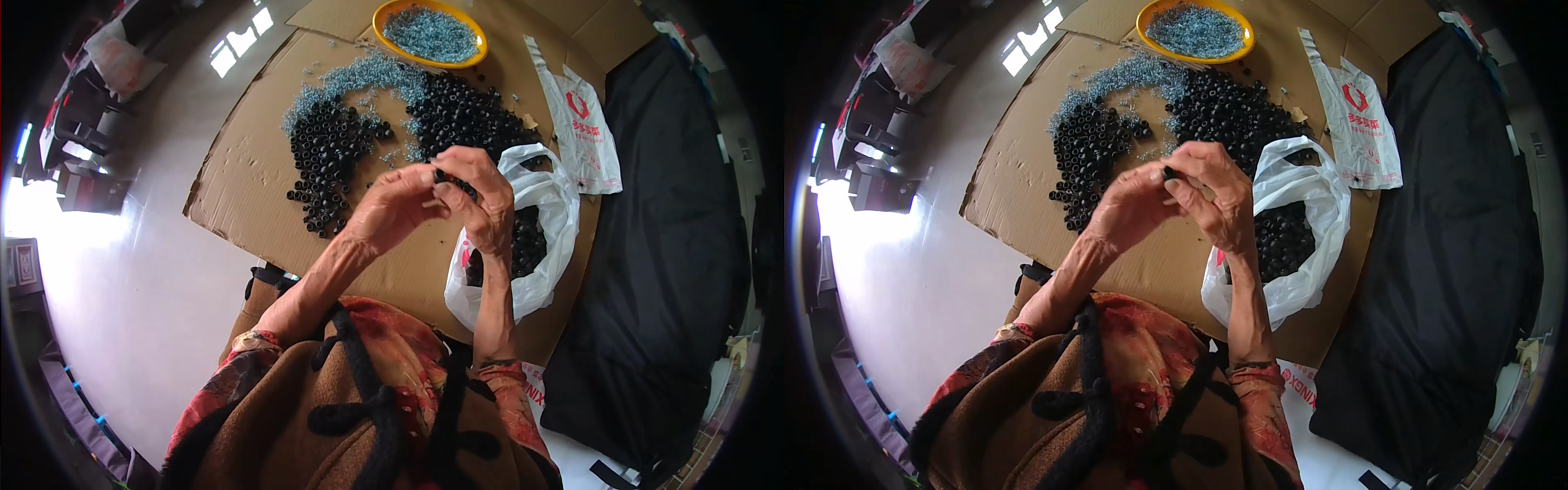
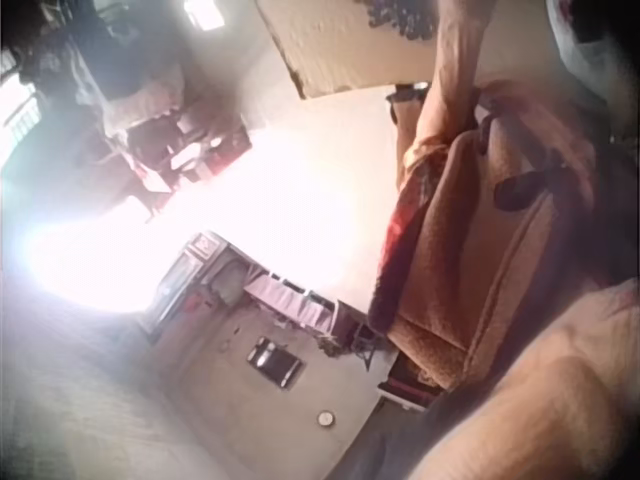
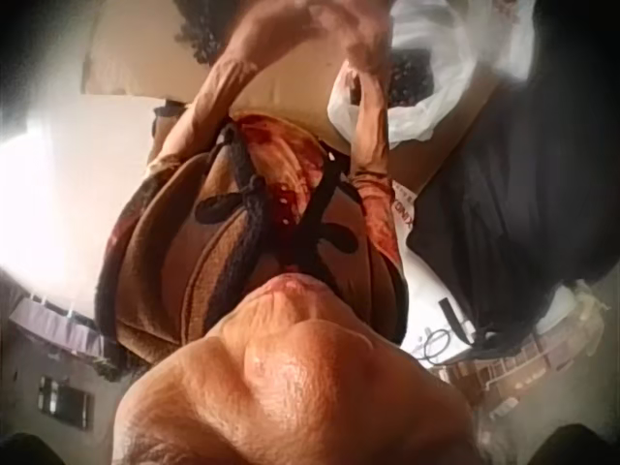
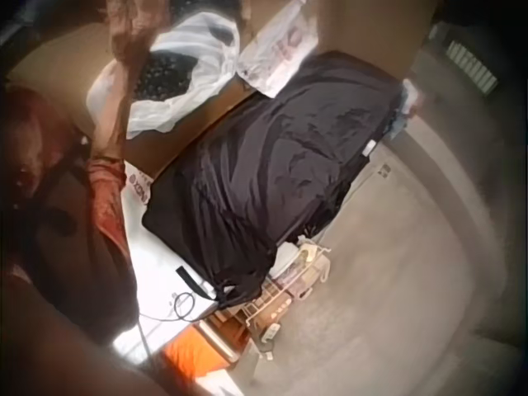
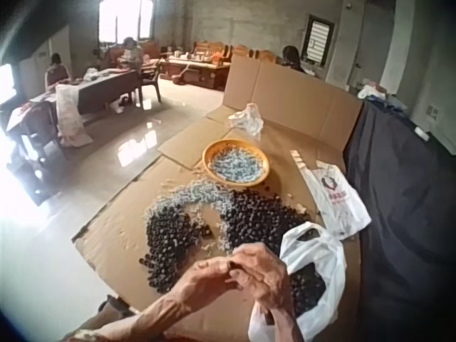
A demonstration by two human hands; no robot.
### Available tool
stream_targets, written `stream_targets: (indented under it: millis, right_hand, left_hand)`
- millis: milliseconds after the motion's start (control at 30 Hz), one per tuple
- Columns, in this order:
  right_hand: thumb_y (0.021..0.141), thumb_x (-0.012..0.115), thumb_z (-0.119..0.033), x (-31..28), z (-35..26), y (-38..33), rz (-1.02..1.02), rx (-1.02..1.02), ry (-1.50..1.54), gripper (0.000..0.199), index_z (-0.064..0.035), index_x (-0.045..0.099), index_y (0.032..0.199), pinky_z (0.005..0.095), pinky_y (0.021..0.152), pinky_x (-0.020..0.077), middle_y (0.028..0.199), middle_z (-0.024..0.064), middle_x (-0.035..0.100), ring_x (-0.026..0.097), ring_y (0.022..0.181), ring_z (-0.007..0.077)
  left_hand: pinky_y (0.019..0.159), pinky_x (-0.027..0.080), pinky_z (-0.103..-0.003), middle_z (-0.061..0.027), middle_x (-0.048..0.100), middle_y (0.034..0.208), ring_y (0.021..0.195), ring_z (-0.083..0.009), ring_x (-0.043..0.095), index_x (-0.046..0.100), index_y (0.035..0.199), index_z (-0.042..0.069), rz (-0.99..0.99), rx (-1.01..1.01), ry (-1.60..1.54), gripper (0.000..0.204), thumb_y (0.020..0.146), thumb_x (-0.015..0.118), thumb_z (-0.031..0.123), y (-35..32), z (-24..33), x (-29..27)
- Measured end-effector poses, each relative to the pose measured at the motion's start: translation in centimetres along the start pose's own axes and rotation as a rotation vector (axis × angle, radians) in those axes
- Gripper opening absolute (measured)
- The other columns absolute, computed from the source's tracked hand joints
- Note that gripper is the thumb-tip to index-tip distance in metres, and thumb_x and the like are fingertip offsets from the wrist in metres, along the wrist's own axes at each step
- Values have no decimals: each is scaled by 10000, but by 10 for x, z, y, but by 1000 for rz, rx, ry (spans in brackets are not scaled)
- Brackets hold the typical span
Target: The person assembles small black plastic components by hand and places them into a plastic bag.
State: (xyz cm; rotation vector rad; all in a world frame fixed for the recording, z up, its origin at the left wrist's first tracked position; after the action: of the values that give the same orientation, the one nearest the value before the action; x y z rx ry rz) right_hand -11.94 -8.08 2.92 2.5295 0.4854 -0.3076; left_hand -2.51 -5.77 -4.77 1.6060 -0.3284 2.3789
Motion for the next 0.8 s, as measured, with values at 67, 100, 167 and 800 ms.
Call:
stream_targets:
  millis: [67,100,167,800]
  right_hand:
    - [778,637,-83,1,-1,11,17,-27,-44,216,-23,610,984,266,761,440,948,93,592,553,877,164]
    - [778,637,-83,0,4,12,17,-25,-42,216,-23,610,984,266,761,440,948,93,592,553,877,164]
    - [786,637,-104,-17,39,5,181,214,-47,204,-27,613,974,250,694,445,844,66,607,569,763,139]
    - [744,560,-59,12,114,-27,-9,189,-491,85,-52,616,808,377,580,481,722,119,603,594,671,327]
  left_hand:
    - [745,479,-328,-53,602,837,763,-163,579,591,937,15,21,137,58,185,850,567,176,3,23,3]
    - [741,476,-327,-55,598,826,757,-168,578,589,925,13,-14,203,86,189,850,563,184,4,37,4]
    - [732,469,-319,-62,594,814,744,-176,576,587,907,15,-9,247,135,183,857,550,188,5,56,-7]
    - [732,466,-300,-49,581,817,743,-139,564,577,926,21,176,290,329,171,872,539,179,-12,68,-25]
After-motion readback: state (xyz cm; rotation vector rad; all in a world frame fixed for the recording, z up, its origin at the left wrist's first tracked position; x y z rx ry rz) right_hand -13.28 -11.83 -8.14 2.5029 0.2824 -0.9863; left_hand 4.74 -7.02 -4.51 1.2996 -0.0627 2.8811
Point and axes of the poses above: each hand's wrist, its own y-axis towards the middle knuckle, its own x-axis out of the palm, z = x × y, the point moved 7 cm from there along y, towards the middle knuckle
